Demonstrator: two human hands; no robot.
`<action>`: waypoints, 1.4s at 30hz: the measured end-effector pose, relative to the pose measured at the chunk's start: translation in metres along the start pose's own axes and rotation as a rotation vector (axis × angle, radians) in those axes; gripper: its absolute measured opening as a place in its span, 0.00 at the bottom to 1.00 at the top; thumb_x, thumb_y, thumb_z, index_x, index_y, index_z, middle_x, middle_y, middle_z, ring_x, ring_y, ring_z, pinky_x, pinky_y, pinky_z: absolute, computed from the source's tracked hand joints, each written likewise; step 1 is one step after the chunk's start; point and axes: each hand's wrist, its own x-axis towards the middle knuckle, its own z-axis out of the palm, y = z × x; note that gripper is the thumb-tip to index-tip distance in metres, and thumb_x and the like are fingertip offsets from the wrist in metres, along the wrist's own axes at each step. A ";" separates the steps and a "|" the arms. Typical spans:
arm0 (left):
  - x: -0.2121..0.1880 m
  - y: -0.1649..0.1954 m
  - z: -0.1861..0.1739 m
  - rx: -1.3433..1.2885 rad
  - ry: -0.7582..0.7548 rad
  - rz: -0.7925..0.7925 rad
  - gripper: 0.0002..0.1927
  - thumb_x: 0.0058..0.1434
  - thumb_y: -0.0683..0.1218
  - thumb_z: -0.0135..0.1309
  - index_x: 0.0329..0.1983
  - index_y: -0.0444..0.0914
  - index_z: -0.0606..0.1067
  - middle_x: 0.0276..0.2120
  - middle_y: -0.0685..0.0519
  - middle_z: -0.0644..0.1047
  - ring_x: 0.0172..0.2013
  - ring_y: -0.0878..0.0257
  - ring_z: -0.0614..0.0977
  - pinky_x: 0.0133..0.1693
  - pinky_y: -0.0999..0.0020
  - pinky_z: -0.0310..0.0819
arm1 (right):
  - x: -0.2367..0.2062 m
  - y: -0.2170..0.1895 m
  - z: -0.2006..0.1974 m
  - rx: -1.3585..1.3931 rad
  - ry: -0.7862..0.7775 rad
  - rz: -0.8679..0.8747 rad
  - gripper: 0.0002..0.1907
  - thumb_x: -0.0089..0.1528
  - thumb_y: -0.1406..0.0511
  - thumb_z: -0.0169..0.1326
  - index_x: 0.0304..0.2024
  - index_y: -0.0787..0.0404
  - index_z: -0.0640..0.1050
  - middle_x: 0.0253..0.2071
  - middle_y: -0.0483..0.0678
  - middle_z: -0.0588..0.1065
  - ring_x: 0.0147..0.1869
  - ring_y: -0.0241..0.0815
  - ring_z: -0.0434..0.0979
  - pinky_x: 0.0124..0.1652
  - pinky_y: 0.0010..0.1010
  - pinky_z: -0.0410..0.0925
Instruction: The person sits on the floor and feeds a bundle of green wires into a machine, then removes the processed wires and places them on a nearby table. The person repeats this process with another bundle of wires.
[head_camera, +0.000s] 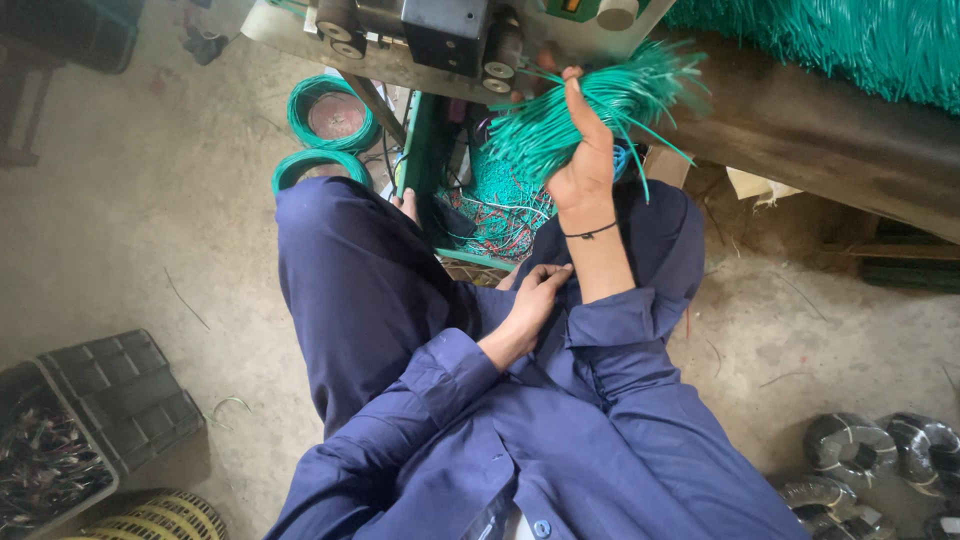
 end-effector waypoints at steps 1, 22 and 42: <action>0.001 -0.001 0.000 -0.002 0.000 0.002 0.16 0.66 0.53 0.56 0.47 0.35 0.75 0.37 0.58 0.75 0.38 0.70 0.71 0.43 0.74 0.65 | 0.003 0.004 -0.003 -0.003 0.000 -0.018 0.09 0.64 0.66 0.59 0.47 0.56 0.77 0.42 0.45 0.77 0.50 0.47 0.79 0.56 0.46 0.73; 0.033 0.054 -0.037 -0.241 0.023 0.064 0.24 0.69 0.64 0.42 0.42 0.41 0.76 0.31 0.61 0.74 0.31 0.70 0.71 0.33 0.72 0.61 | 0.014 0.017 -0.004 -0.057 -0.109 -0.022 0.21 0.63 0.66 0.65 0.59 0.54 0.77 0.31 0.41 0.68 0.39 0.39 0.73 0.46 0.43 0.74; 0.078 0.191 -0.018 -0.574 0.191 0.555 0.52 0.65 0.78 0.26 0.74 0.34 0.61 0.72 0.47 0.64 0.69 0.52 0.65 0.69 0.58 0.53 | 0.024 0.018 -0.026 -0.080 -0.118 -0.069 0.14 0.65 0.67 0.61 0.52 0.64 0.77 0.50 0.46 0.77 0.56 0.43 0.77 0.57 0.39 0.73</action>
